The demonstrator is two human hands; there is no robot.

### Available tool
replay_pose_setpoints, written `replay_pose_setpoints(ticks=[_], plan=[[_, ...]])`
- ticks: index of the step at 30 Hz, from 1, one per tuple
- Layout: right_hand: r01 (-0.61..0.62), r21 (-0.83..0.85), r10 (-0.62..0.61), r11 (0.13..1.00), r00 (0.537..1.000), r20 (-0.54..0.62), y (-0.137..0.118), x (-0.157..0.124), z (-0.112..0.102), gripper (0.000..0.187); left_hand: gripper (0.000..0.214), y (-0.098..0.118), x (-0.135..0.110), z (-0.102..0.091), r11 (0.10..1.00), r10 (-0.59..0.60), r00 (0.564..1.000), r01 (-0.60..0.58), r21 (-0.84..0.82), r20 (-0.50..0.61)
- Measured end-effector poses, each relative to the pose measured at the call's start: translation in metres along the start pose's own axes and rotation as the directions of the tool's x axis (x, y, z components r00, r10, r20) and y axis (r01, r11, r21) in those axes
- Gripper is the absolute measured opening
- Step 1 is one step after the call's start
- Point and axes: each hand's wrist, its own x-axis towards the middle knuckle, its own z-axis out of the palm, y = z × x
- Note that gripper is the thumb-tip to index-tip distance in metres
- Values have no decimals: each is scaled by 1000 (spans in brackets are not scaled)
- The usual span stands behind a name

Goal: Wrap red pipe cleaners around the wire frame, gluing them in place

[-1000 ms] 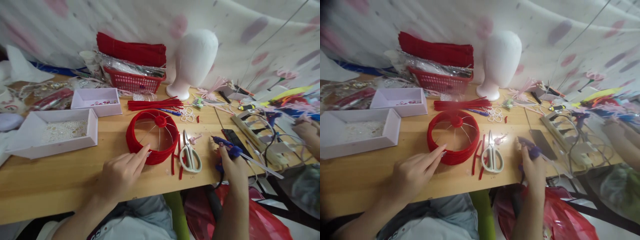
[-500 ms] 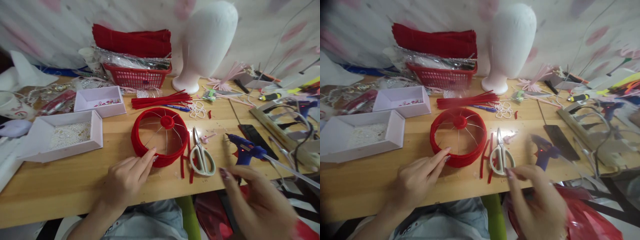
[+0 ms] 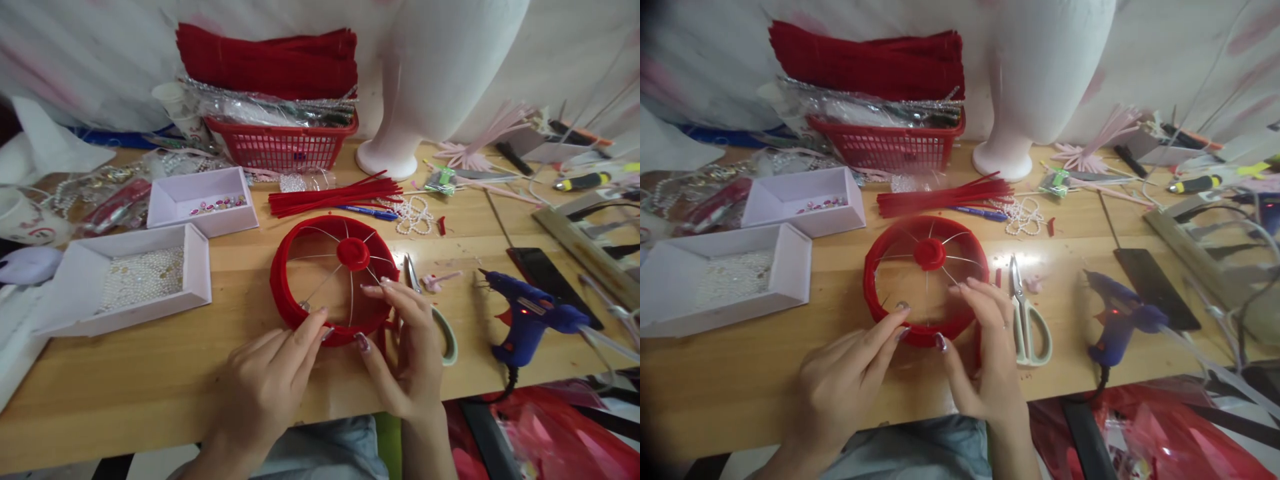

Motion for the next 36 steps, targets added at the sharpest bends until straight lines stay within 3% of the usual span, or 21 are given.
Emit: replay_pose_setpoints(ticks=[7,17,24,28,33,36], plan=[[127,14,-125,992,989,-76,5,-2,5,75,16,3,2,-1,999,-47,998,47,-16,-43],[105,-3,-105,994,991,-79,5,-1,3,78,16,3,1,-2,992,-113,994,113,-63,6],[110,-28,-112,994,992,-60,8,-1,2,77,21,3,5,-5,981,-171,978,180,-66,121],[104,-51,-107,993,993,-49,6,1,1,64,20,1,1,-10,989,-144,974,149,-18,175],[95,-127,-96,987,995,-3,3,6,-3,23,17,-2,-2,-14,995,-99,972,92,41,211],[121,-146,-118,982,993,26,2,8,-4,18,15,-3,-2,-15,996,-89,967,83,36,240]])
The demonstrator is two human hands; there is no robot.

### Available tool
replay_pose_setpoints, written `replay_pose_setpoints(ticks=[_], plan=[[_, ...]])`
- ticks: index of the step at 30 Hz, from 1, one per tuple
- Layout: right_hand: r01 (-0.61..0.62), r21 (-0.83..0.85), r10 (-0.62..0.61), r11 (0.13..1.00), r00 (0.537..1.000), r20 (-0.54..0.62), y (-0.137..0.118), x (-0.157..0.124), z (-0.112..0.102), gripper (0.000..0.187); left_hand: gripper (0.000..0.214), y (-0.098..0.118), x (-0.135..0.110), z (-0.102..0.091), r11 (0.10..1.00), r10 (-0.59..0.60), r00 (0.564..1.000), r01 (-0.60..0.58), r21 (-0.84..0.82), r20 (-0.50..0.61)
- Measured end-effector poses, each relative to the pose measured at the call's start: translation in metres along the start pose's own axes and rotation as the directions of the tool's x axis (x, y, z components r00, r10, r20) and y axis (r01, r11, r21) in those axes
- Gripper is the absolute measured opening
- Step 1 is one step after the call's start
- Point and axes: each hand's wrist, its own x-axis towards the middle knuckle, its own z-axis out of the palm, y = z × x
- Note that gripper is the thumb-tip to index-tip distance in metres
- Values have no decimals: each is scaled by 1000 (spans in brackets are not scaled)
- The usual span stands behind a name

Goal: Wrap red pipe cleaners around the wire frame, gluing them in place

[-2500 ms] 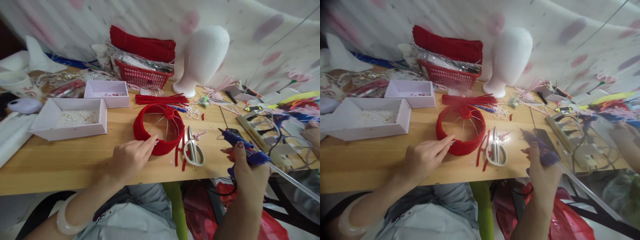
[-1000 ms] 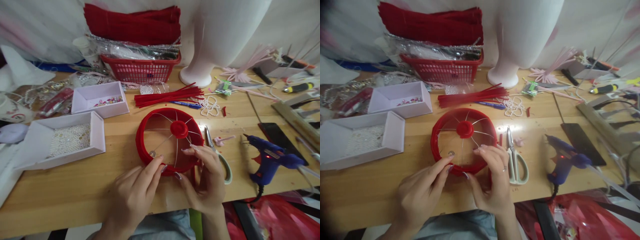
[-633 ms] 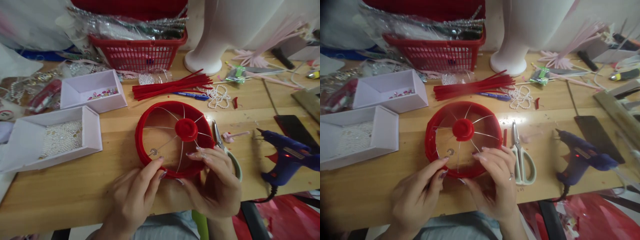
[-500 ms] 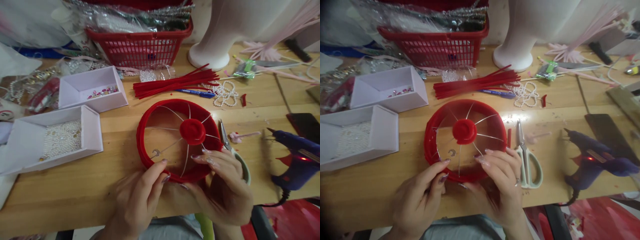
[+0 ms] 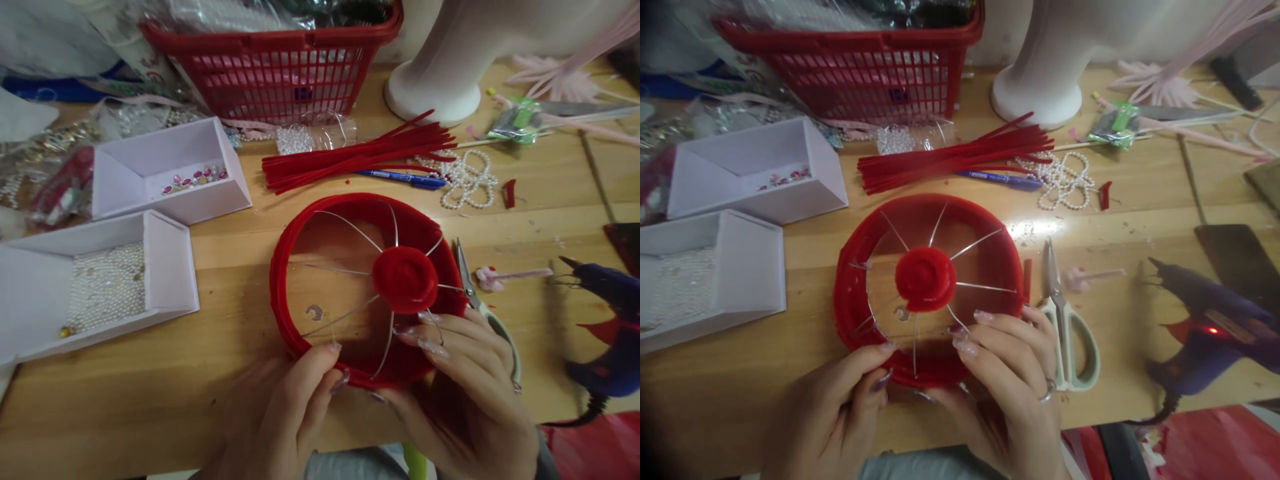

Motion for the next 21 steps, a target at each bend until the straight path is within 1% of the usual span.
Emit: replay_pose_setpoints(ticks=[6,9,12,17,21], plan=[[1,-17,-1,1000,1000,-3,0,-1,0,15,14,0,4,1,999,-23,1000,24,-32,19],[0,8,0,1000,1000,-15,1,-2,1,16,13,0,6,2,1000,-2,1000,2,-19,15],[-21,36,23,999,999,-40,2,-2,3,20,14,0,6,2,1000,7,1000,-7,-23,-18],[-15,21,15,1000,1000,-11,3,-4,2,25,16,1,6,5,999,2,999,-4,-49,-50],[-2,-17,2,1000,1000,-9,4,-5,3,22,15,4,9,9,997,-22,991,11,-78,-133]])
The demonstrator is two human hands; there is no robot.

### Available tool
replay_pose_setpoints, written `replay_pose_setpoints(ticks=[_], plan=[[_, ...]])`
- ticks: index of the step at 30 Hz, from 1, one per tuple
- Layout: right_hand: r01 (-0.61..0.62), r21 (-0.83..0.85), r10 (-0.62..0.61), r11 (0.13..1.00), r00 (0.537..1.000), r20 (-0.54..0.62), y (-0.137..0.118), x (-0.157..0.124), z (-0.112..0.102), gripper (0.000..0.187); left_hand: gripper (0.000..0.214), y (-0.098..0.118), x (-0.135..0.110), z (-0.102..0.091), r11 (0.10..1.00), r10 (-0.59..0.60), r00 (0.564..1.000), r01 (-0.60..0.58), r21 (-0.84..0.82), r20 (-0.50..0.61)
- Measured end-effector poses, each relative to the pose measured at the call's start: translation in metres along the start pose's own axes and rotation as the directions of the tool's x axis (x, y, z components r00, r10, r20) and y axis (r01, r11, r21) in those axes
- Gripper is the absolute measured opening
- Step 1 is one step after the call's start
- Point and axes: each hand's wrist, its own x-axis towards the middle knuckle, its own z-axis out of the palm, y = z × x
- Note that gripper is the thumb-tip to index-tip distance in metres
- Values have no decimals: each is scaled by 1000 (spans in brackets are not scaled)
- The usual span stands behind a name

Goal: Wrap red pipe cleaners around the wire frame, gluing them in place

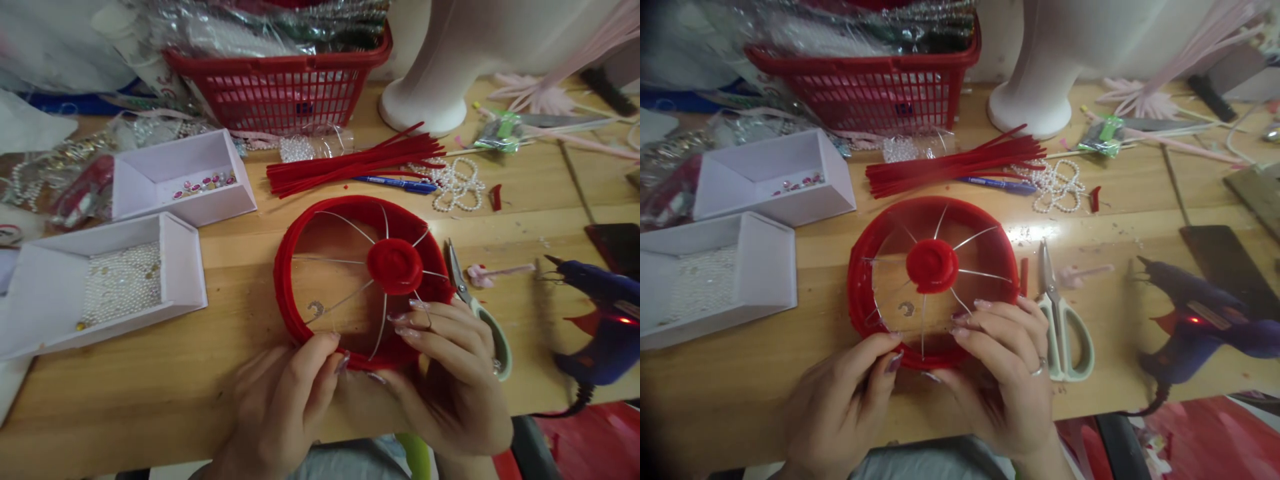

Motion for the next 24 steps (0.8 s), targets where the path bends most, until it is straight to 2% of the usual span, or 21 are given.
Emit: replay_pose_setpoints(ticks=[6,13,19,24], plan=[[8,22,-7,1000,1000,-22,-1,-2,3,29,14,3,-1,3,1000,-7,998,7,8,-63],[-4,-4,4,1000,1000,-27,-3,0,4,29,15,2,-4,5,999,-8,998,10,37,-63],[3,-11,-3,1000,1000,-18,-4,1,3,28,14,3,-5,8,998,9,993,-3,55,-114],[-1,-18,1,1000,1000,-8,-3,1,2,28,15,2,-3,8,998,18,995,-12,58,-99]])
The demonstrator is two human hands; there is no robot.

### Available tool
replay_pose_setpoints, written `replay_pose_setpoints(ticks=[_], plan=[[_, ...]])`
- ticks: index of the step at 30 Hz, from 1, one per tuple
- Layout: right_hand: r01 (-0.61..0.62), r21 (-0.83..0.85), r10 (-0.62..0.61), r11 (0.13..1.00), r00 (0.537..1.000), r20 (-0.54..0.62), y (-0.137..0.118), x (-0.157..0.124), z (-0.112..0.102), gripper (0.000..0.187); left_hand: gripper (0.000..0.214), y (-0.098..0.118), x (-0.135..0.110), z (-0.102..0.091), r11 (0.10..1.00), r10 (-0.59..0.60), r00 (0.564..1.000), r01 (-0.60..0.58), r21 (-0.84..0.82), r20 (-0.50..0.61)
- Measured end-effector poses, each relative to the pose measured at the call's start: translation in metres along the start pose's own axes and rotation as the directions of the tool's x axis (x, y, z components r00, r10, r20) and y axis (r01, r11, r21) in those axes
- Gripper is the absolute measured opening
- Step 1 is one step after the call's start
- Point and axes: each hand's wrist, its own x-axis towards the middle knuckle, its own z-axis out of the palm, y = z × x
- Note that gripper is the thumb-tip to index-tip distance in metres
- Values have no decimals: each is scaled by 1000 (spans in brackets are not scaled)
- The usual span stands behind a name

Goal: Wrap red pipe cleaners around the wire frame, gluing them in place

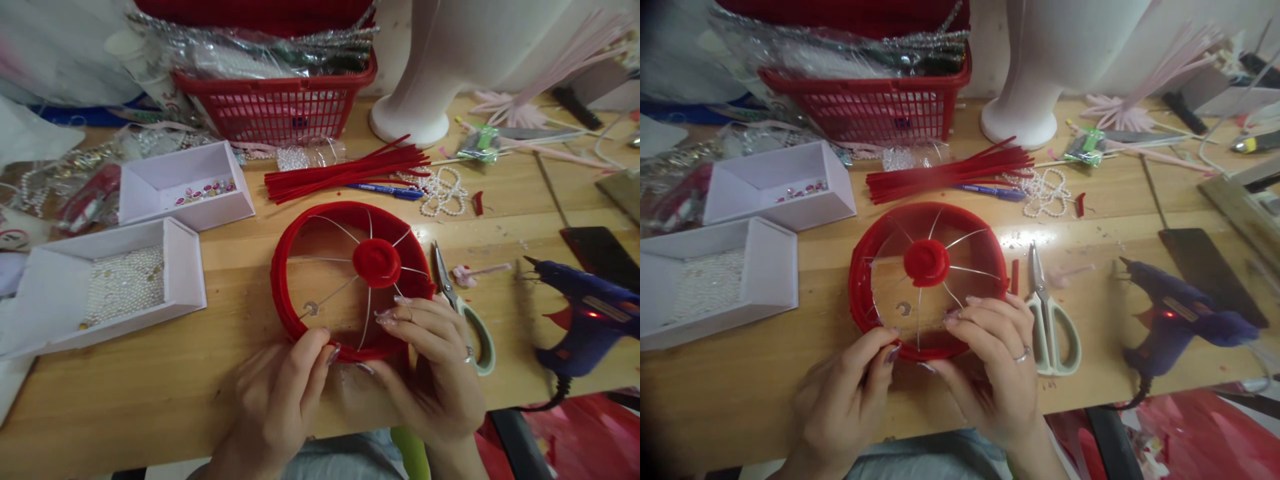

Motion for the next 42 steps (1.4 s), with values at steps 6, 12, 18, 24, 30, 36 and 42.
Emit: replay_pose_setpoints(ticks=[6,12,18,24,30,36,42], plan=[[17,-22,-17,1000,999,32,-1,3,-3,14,19,0,4,-6,1000,16,998,-15,-8,56],[30,4,-30,1000,999,18,-2,3,0,9,21,-2,-3,-4,998,-11,1000,13,-63,21],[23,24,-21,999,998,-64,-2,0,6,11,30,-4,-13,-3,988,-97,995,93,-123,-22],[53,34,-49,998,993,-111,-2,-3,10,18,29,-6,-15,0,996,7,998,-13,-91,-63],[80,45,-73,996,989,-131,1,-6,15,20,30,-8,-16,1,996,9,993,-20,-89,-116],[89,38,-83,995,988,-131,2,-9,17,16,25,-14,-11,-2,996,71,993,-75,-38,-93],[89,-6,-89,996,984,-152,0,-11,20,12,29,-24,-3,-2,998,43,996,-47,-47,-79]])
